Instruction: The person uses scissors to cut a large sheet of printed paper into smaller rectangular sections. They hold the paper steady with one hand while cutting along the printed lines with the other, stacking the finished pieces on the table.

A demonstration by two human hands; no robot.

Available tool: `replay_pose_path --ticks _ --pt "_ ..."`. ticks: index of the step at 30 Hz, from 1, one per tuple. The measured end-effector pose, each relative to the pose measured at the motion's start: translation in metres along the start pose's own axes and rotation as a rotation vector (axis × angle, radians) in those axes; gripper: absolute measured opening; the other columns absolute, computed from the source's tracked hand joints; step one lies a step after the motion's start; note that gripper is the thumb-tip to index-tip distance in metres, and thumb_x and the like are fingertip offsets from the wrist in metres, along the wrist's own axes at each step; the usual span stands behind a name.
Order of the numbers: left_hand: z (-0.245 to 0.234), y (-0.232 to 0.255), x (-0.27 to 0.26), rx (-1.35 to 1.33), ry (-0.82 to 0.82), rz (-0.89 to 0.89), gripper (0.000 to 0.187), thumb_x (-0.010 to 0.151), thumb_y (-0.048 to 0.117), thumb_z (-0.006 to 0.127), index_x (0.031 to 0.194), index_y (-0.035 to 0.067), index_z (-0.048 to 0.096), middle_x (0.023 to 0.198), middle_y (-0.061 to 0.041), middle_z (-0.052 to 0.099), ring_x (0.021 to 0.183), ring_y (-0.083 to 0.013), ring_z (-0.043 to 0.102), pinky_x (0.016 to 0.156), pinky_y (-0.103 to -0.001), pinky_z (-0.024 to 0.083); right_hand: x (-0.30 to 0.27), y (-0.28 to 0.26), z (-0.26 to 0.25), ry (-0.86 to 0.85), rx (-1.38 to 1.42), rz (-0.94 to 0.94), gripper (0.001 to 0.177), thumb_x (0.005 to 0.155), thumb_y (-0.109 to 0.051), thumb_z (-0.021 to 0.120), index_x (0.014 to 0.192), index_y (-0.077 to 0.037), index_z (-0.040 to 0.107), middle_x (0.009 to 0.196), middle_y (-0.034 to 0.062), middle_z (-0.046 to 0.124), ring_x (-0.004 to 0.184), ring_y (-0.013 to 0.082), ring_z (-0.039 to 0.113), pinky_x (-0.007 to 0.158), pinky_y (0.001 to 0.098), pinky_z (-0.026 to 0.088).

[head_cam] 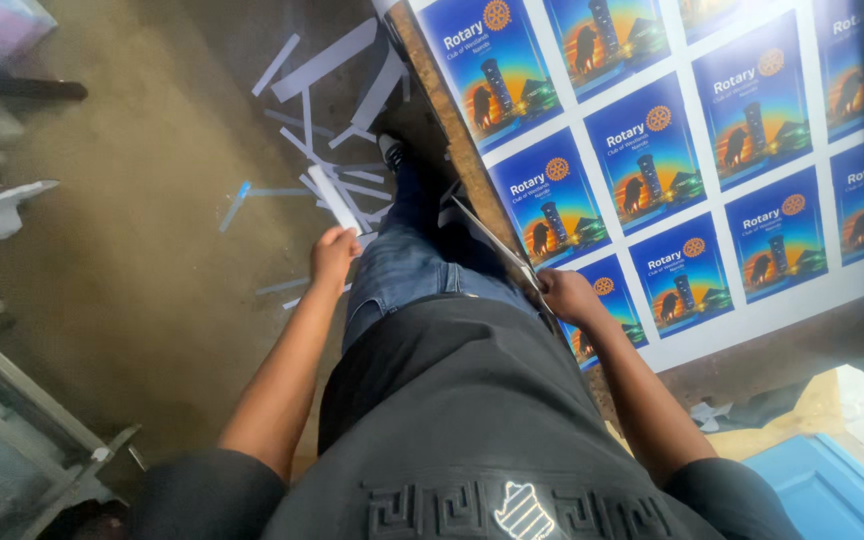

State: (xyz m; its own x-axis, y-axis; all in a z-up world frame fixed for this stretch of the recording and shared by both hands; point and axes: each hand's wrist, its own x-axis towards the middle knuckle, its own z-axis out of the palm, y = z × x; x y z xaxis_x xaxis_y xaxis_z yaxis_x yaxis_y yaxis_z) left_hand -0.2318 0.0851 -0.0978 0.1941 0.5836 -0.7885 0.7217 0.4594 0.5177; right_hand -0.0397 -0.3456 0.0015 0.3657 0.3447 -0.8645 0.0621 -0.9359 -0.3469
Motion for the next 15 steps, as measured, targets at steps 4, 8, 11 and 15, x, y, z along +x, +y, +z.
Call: replay_pose_path --ticks 4,8,11,15 --pt "-0.05 -0.055 -0.007 0.294 0.099 -0.115 0.018 0.087 0.042 0.071 0.088 0.025 0.077 0.067 0.002 0.072 0.062 -0.0146 0.066 0.058 -0.024 0.051 -0.019 0.014 0.017 0.078 -0.048 -0.006 0.031 0.08 -0.043 0.068 0.089 -0.013 0.065 0.086 0.0244 0.07 0.096 0.051 0.067 0.08 0.0594 0.051" --pt "-0.082 -0.105 -0.019 0.347 0.105 -0.144 0.032 0.087 0.047 0.076 0.109 0.025 0.078 0.087 -0.003 0.078 0.078 -0.0195 0.076 0.068 -0.03 0.06 -0.01 0.032 0.033 0.154 -0.042 -0.024 0.032 0.081 -0.044 0.068 0.089 -0.013 0.065 0.087 0.0256 0.07 0.095 0.0518 0.066 0.081 0.0612 0.05" --pt "-0.089 -0.115 -0.031 0.441 0.064 -0.127 0.033 0.087 0.052 0.075 0.111 0.028 0.078 0.093 -0.002 0.078 0.082 -0.0222 0.076 0.07 -0.032 0.061 -0.029 0.012 0.027 0.192 -0.049 -0.031 0.03 0.082 -0.04 0.066 0.09 -0.011 0.065 0.086 0.0269 0.069 0.094 0.053 0.066 0.081 0.0619 0.05" --pt "-0.088 -0.117 -0.027 0.657 -0.036 -0.019 0.035 0.094 0.052 0.06 0.117 0.033 0.079 0.116 -0.001 0.077 0.114 -0.0294 0.069 0.096 -0.039 0.055 -0.059 -0.009 0.025 0.256 -0.019 -0.066 0.027 0.079 -0.035 0.069 0.087 -0.01 0.061 0.082 0.0298 0.067 0.09 0.0562 0.064 0.076 0.0629 0.048"
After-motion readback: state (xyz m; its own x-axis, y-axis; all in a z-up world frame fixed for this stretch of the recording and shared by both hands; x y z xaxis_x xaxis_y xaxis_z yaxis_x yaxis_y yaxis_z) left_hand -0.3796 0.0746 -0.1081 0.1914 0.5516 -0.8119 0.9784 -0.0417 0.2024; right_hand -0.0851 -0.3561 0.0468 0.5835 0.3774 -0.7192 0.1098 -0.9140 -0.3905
